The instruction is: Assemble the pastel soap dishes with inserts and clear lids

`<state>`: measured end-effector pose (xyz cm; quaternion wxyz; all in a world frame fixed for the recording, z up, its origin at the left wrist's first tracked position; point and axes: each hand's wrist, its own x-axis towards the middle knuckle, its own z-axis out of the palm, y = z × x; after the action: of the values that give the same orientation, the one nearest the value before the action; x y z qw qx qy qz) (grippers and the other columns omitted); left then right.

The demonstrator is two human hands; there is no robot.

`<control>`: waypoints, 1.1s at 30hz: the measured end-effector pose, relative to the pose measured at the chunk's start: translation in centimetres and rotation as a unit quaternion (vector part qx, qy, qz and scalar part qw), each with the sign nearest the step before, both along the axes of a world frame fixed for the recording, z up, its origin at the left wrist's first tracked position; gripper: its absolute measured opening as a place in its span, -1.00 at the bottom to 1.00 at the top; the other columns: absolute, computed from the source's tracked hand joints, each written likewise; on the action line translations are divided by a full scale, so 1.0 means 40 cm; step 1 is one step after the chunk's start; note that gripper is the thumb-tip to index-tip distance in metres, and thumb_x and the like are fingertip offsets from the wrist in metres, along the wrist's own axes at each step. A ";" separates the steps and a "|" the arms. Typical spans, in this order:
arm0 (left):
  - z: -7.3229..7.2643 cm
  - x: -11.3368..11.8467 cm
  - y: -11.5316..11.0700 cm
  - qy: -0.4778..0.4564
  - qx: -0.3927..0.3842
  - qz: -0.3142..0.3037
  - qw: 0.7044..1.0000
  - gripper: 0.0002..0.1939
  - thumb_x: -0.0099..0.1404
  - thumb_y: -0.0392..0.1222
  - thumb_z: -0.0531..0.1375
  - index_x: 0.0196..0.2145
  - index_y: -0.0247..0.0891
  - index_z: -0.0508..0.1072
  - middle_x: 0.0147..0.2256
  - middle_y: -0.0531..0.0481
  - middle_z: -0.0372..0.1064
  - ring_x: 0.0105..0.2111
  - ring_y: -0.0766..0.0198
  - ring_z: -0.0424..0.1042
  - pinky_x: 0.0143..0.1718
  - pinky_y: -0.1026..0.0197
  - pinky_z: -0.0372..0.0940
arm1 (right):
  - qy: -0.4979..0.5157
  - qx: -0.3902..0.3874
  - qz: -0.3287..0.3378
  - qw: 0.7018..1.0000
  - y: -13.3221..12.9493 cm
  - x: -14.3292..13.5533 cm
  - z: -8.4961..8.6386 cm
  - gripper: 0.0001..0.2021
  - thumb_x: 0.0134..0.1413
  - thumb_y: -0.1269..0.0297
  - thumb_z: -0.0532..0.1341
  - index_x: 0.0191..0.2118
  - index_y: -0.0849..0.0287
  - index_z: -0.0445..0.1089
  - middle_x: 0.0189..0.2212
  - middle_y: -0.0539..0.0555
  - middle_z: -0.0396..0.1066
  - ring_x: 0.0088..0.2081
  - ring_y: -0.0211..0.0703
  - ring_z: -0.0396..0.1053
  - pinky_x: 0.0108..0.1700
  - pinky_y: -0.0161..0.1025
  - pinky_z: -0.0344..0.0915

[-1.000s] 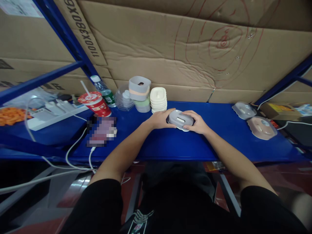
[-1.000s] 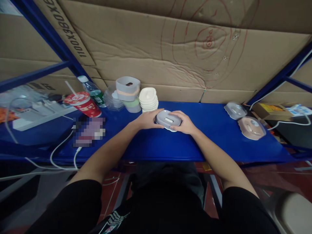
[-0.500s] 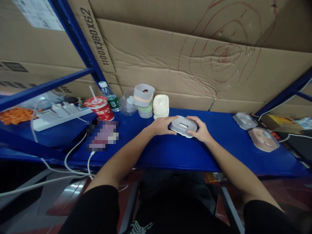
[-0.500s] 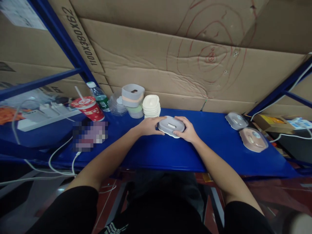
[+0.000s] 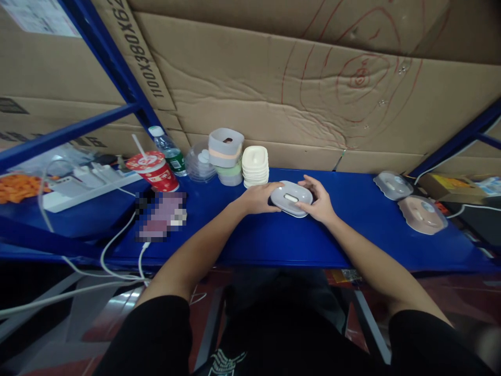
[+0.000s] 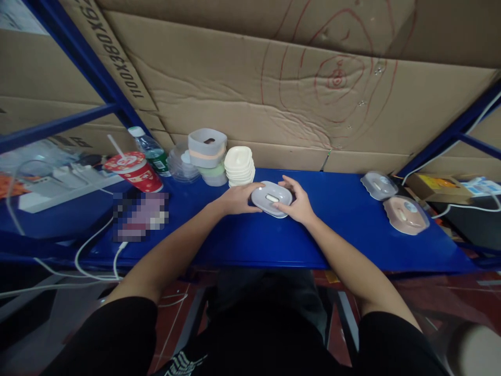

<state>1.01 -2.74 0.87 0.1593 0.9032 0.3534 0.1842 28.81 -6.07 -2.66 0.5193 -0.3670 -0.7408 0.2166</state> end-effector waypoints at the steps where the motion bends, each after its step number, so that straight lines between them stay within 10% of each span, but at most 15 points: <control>1: 0.001 0.000 -0.001 0.002 0.002 0.005 1.000 -0.18 0.20 0.14 0.45 0.33 -0.15 0.36 0.30 -0.23 0.44 0.23 -0.16 0.50 0.21 -0.10 0.39 | 0.012 -0.011 0.002 1.000 0.005 0.001 -0.005 0.06 -0.08 -0.26 0.56 0.48 -0.02 0.21 0.20 0.29 0.51 0.21 0.31 0.51 0.31 0.28 0.41; 7: 0.003 -0.011 0.006 -0.081 -0.018 0.082 0.993 -0.33 0.13 0.25 0.49 0.02 -0.14 0.40 -0.28 0.01 0.56 -0.23 0.06 0.60 -0.13 0.06 0.39 | 0.049 -0.019 0.018 0.998 0.038 0.022 -0.014 0.05 0.05 -0.52 0.34 0.50 -0.02 0.16 0.43 0.34 0.29 0.42 0.37 0.30 0.43 0.31 0.28; 11: 0.000 -0.016 0.014 -0.172 -0.024 0.128 0.977 -0.30 0.13 0.33 0.46 0.00 -0.13 0.36 -0.40 0.09 0.48 -0.36 0.13 0.54 -0.26 0.11 0.35 | 0.054 -0.090 0.059 0.993 0.049 0.027 -0.011 -0.04 0.05 -0.55 0.32 0.39 -0.04 0.28 0.33 0.29 0.43 0.25 0.28 0.50 0.24 0.24 0.51; 26: 0.006 -0.003 0.012 -0.271 0.005 0.142 0.952 -0.19 0.13 0.19 0.52 0.24 -0.19 0.47 -0.42 0.05 0.53 -0.34 0.09 0.62 -0.04 -0.02 0.52 | 0.153 -0.206 0.070 0.964 0.015 0.016 0.042 -0.47 -0.05 -0.26 0.57 -0.32 0.08 0.46 -0.37 0.10 0.67 -0.29 0.02 0.68 -0.04 0.08 0.62; 33: 0.072 -0.058 0.022 -0.322 0.138 0.268 0.897 -0.21 0.23 0.14 0.47 0.32 -0.12 0.38 0.12 -0.17 0.52 -0.06 0.01 0.61 0.01 -0.04 0.54 | 0.150 -0.149 0.056 0.976 0.003 0.018 0.058 -0.47 0.01 -0.29 0.52 -0.29 0.04 0.42 -0.34 0.05 0.68 -0.31 0.00 0.67 -0.11 0.04 0.62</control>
<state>-1.30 -1.86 3.75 0.0827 0.6785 0.4823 0.5478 29.52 -5.93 -0.33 0.5512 -0.3617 -0.6333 0.4053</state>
